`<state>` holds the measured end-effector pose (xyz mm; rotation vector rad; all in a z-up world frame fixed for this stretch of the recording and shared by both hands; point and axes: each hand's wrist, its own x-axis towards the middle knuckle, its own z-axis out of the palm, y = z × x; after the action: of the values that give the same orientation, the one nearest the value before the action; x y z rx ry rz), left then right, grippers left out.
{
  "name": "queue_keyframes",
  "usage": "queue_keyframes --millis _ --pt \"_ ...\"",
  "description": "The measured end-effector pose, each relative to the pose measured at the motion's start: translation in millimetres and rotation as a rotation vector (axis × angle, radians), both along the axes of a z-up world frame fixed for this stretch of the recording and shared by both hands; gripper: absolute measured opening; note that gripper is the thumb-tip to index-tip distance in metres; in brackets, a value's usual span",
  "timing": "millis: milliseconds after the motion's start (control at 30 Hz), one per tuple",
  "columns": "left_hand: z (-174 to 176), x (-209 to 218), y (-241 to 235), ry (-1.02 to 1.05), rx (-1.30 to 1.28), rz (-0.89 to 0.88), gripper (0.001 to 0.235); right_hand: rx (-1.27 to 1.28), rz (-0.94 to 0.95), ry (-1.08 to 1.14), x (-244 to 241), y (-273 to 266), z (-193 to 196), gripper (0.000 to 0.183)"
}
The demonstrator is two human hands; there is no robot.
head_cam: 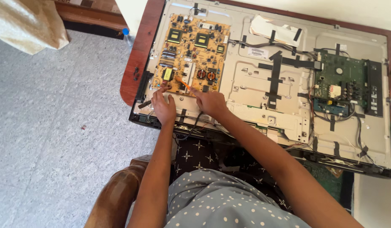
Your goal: The person uses an orange plastic tool to point at and probe various components on a disassembled television circuit board. They move the tool across capacitors, transformers, and connectors while stabilizing the board with their other hand.
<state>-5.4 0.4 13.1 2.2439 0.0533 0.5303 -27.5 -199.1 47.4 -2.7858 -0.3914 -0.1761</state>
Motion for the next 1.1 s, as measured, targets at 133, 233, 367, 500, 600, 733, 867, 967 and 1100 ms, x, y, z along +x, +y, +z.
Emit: queue_keyframes --millis 133,233,367,500,600,733,867,967,1100 --pt "0.0 0.4 0.0 -0.007 -0.034 -0.002 0.031 -0.042 0.043 -0.003 -3.1 8.6 -0.8 0.049" --pt "-2.8 1.3 -0.9 0.025 -0.034 0.007 0.030 -0.105 0.050 -0.025 -11.0 19.5 -9.4 0.053" --pt "-2.7 1.2 0.2 0.036 -0.023 0.007 0.028 -0.149 0.007 -0.020 1.7 43.6 -15.8 0.055" --pt "-3.4 2.1 -0.8 0.034 -0.047 -0.002 0.026 -0.225 0.005 0.035 -0.7 44.7 -13.7 0.055" --pt "-7.6 1.6 -0.1 0.056 -0.039 0.006 0.024 -0.285 0.028 0.105 -14.9 35.1 -11.0 0.061" --pt "-7.8 3.9 -1.4 0.061 -0.034 0.006 0.023 -0.247 -0.021 0.137 -13.8 34.4 -5.3 0.058" --pt "-9.6 2.9 0.9 0.044 -0.037 0.006 0.022 -0.320 -0.035 0.093 -17.0 54.8 -12.0 0.062" --pt "-12.7 4.2 0.2 0.062 -0.020 0.009 0.020 -0.337 -0.082 0.006 -22.7 60.0 -18.2 0.069" --pt "-12.7 4.4 -0.5 0.099 -0.018 0.010 0.019 -0.252 -0.060 0.115 -11.8 55.9 -14.0 0.059"
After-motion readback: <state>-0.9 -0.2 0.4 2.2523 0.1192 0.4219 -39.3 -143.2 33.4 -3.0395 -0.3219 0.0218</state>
